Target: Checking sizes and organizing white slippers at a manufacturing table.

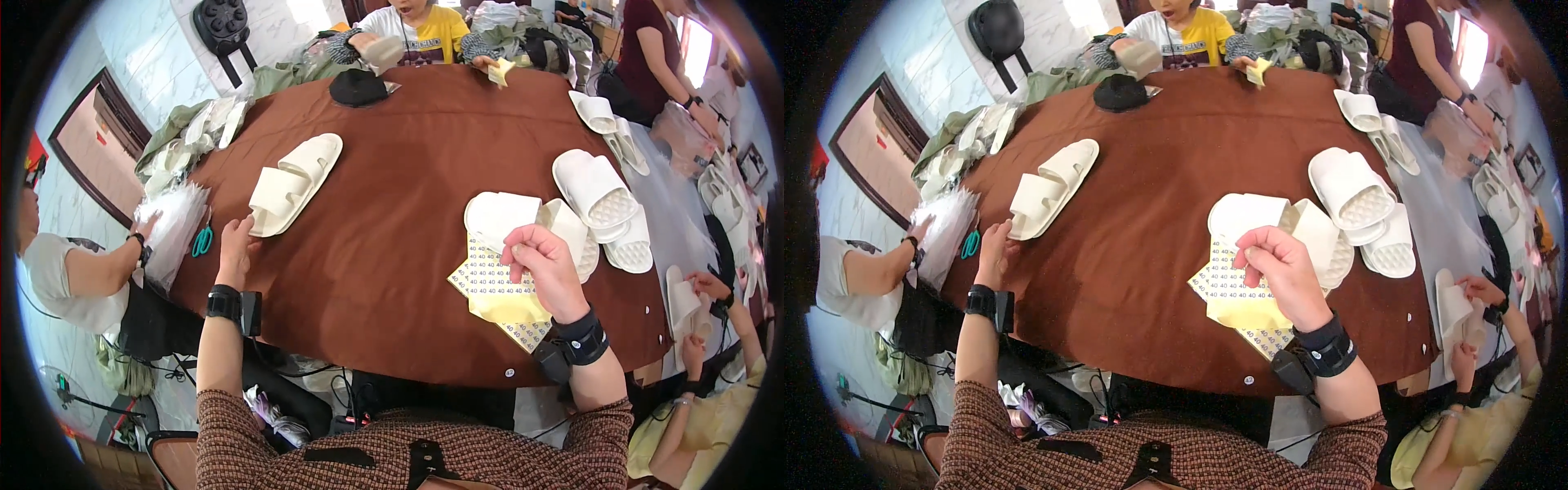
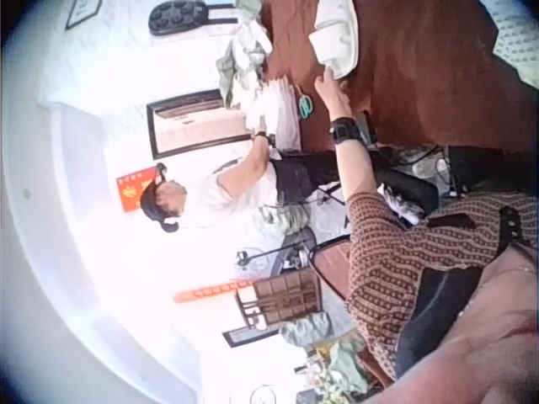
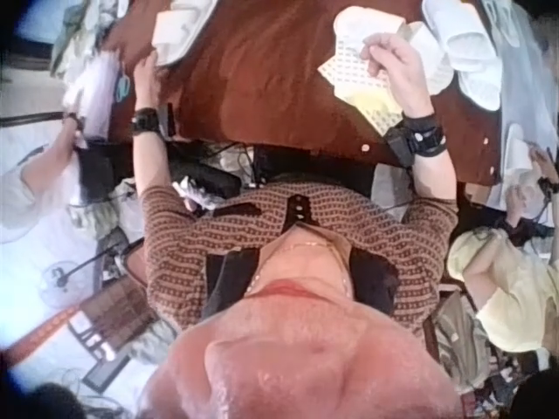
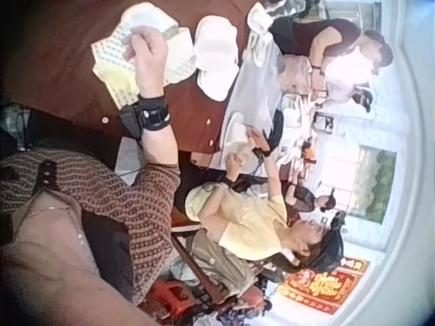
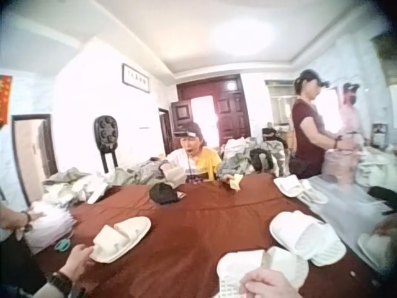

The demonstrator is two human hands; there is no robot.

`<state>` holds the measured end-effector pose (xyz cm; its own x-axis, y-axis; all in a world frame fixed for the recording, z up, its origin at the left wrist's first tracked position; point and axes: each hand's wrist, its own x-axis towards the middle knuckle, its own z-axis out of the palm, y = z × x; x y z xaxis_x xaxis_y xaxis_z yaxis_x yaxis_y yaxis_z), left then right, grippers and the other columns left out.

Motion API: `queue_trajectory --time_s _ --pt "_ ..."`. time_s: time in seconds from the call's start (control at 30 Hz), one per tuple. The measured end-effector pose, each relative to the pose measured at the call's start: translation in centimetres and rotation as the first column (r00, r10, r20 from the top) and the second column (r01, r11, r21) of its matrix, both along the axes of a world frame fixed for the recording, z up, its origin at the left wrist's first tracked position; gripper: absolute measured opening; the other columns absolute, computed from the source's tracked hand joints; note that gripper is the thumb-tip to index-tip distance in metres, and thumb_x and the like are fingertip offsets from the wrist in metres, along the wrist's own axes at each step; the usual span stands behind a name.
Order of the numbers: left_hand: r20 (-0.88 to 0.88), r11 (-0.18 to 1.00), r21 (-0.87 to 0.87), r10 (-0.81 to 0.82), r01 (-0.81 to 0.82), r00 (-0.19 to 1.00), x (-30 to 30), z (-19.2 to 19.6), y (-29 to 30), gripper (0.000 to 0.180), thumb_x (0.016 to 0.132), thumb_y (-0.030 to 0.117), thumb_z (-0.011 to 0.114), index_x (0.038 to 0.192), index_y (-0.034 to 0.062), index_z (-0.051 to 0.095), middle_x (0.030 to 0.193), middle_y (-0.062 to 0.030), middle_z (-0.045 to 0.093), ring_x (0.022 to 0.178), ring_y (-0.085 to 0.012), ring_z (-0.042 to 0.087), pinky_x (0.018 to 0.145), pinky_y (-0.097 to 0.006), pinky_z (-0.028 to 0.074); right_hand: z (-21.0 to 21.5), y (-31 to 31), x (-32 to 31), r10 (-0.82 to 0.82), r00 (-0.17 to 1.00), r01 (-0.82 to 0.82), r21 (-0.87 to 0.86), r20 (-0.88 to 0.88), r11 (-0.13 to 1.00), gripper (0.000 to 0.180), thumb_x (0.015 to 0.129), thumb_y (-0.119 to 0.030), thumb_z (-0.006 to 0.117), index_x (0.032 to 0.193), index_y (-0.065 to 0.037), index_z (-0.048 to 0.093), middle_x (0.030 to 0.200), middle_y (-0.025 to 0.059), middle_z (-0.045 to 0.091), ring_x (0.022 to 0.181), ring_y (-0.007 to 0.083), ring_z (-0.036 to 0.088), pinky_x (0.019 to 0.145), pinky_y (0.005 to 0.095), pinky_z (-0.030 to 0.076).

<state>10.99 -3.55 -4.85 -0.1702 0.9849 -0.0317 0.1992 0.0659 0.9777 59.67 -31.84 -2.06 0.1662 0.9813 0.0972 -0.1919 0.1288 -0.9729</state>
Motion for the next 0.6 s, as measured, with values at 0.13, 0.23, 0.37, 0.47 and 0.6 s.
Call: queue_trajectory --time_s 0.13,0.23,0.37,0.47,0.6 --pt "0.127 0.999 0.044 -0.009 0.003 0.992 0.8 0.0 0.2 0.036 0.093 0.026 0.063 0.120 0.0033 0.059 0.113 -0.0104 0.064 0.096 -0.0190 0.063 0.070 -0.035 0.051 0.0 0.0 0.0 0.008 1.000 -0.008 0.002 -0.005 1.000 0.014 0.094 -0.003 0.052 0.102 -0.001 0.063 0.084 0.0041 0.067 0.065 0.0075 0.057 0.061 0.0216 0.046" --pt "0.324 0.999 -0.035 -0.002 0.014 0.946 1.9 -0.1 0.1 0.032 0.093 0.023 0.063 0.118 0.0032 0.059 0.111 -0.0117 0.064 0.096 -0.0226 0.062 0.075 -0.037 0.052 0.1 0.0 0.0 0.001 1.000 -0.001 0.012 0.003 1.000 0.014 0.094 -0.003 0.052 0.102 -0.001 0.063 0.084 0.0040 0.067 0.065 0.0074 0.057 0.061 0.0212 0.046" --pt "0.388 0.989 -0.144 0.038 0.020 0.921 0.9 -0.9 0.9 0.030 0.092 0.016 0.062 0.117 -0.0006 0.058 0.109 -0.0141 0.063 0.094 -0.0270 0.061 0.079 -0.044 0.053 0.1 -0.1 -0.1 0.015 1.000 -0.016 0.007 0.010 1.000 0.014 0.094 -0.003 0.053 0.102 -0.002 0.063 0.084 0.0040 0.067 0.065 0.0072 0.057 0.061 0.0212 0.046" --pt "0.396 0.978 -0.204 0.044 0.041 0.917 0.6 -0.9 1.6 0.033 0.092 0.012 0.060 0.122 -0.0031 0.056 0.112 -0.0158 0.062 0.096 -0.0295 0.061 0.084 -0.047 0.054 0.1 0.0 0.0 0.012 1.000 -0.012 0.002 0.020 1.000 0.013 0.094 -0.003 0.053 0.102 -0.001 0.063 0.084 0.0041 0.067 0.064 0.0071 0.057 0.060 0.0214 0.046" --pt "0.560 0.988 -0.145 0.036 0.055 0.828 2.0 -0.5 1.4 0.039 0.091 0.005 0.054 0.128 -0.0066 0.050 0.121 -0.0199 0.059 0.106 -0.0341 0.060 0.090 -0.049 0.053 -0.1 0.1 0.4 -0.012 1.000 0.012 0.015 0.014 1.000 0.013 0.093 -0.003 0.053 0.102 -0.001 0.063 0.084 0.0040 0.067 0.064 0.0072 0.057 0.060 0.0216 0.046"
